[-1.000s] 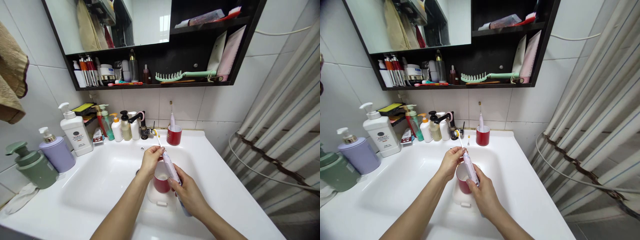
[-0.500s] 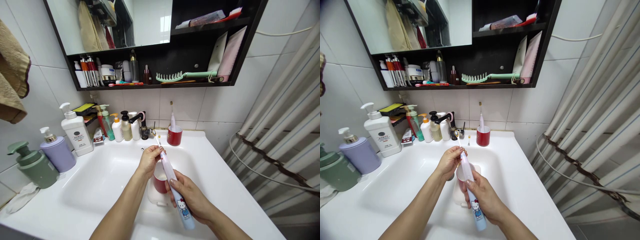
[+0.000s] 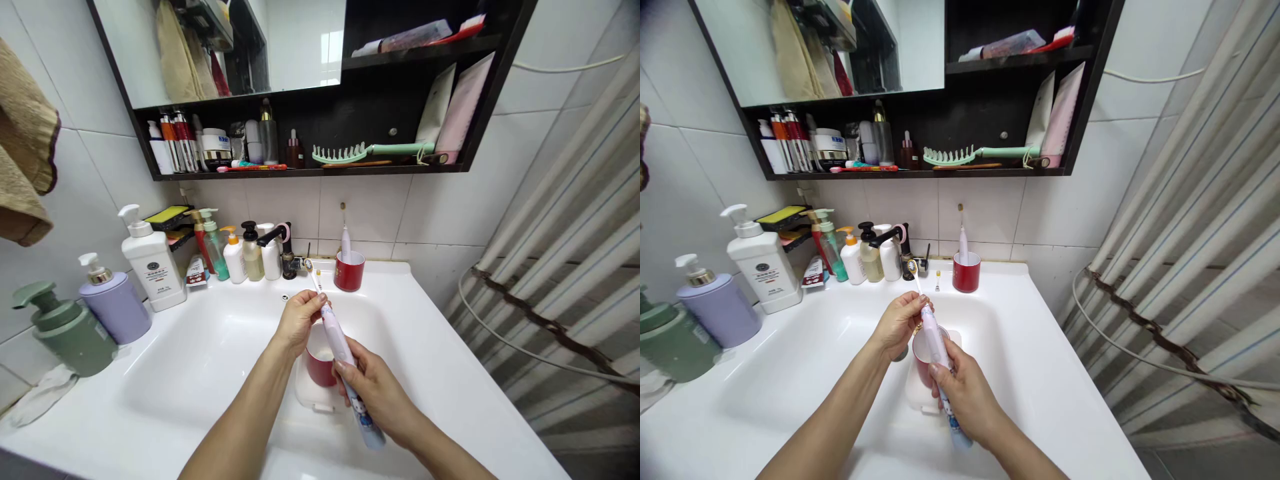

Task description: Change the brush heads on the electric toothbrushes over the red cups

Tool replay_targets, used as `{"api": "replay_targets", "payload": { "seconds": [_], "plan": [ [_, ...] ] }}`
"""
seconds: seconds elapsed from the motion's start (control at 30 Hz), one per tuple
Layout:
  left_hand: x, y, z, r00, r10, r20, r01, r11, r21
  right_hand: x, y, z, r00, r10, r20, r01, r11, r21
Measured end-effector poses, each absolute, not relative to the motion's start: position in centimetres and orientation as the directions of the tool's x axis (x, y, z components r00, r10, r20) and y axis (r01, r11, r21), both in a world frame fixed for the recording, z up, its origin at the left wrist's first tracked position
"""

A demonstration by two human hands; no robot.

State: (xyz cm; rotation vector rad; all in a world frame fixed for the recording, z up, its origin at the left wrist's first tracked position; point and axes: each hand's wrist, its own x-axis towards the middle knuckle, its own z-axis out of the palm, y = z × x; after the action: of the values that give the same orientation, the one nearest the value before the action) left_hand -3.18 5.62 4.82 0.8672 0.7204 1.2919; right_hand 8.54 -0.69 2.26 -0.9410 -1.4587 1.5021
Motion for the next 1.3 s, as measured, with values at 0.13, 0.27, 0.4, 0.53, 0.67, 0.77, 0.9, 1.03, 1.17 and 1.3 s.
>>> {"api": "replay_targets", "payload": {
  "seconds": [0.13, 0.27, 0.4, 0.53, 0.67, 0.77, 0.9, 1.03, 1.17, 1.3],
  "plan": [
    [-3.13, 5.54, 4.92, 0.158, 0.987, 0.016, -0.506, 0.067, 0.86, 8.46, -0.74, 2.36, -0.447, 0.894, 0.022, -0.117, -0.034, -0.993],
    [-3.13, 5.43, 5.04, 0.159, 0.987, 0.013, -0.514, 0.072, 0.855, 8.39, -0.81, 2.62, -0.504, 0.864, 0.009, -0.192, -0.102, -0.976],
    [-3.17, 5.37, 5.09, 0.189, 0.982, 0.023, -0.526, 0.081, 0.847, 8.46, -0.67, 2.5, -0.505, 0.863, 0.01, -0.217, -0.116, -0.969],
    [-3.22, 5.38, 5.08, 0.24, 0.97, 0.044, -0.548, 0.098, 0.831, 8.54, -0.55, 2.23, -0.522, 0.853, -0.001, -0.252, -0.156, -0.955],
    [-3.17, 5.38, 4.98, 0.242, 0.969, 0.05, -0.525, 0.087, 0.846, 8.54, -0.6, 2.01, -0.541, 0.841, 0.001, -0.255, -0.163, -0.953],
    [-3.08, 5.37, 4.87, 0.214, 0.975, 0.056, -0.512, 0.063, 0.857, 8.54, -0.67, 1.92, -0.537, 0.844, 0.002, -0.235, -0.147, -0.961],
    [-2.97, 5.37, 4.8, 0.201, 0.977, 0.072, -0.503, 0.04, 0.863, 8.48, -0.76, 2.05, -0.517, 0.856, 0.02, -0.2, -0.098, -0.975],
    [-2.97, 5.38, 4.84, 0.201, 0.977, 0.071, -0.498, 0.04, 0.866, 8.32, -0.88, 2.25, -0.476, 0.878, 0.044, -0.19, -0.054, -0.98],
    [-3.01, 5.37, 4.85, 0.231, 0.97, 0.074, -0.516, 0.057, 0.855, 8.22, -0.91, 2.14, -0.479, 0.878, 0.016, -0.183, -0.083, -0.98],
    [-2.86, 5.33, 4.79, 0.229, 0.97, 0.078, -0.529, 0.057, 0.846, 8.24, -0.85, 2.1, -0.461, 0.887, 0.009, -0.167, -0.076, -0.983]
  ]
}}
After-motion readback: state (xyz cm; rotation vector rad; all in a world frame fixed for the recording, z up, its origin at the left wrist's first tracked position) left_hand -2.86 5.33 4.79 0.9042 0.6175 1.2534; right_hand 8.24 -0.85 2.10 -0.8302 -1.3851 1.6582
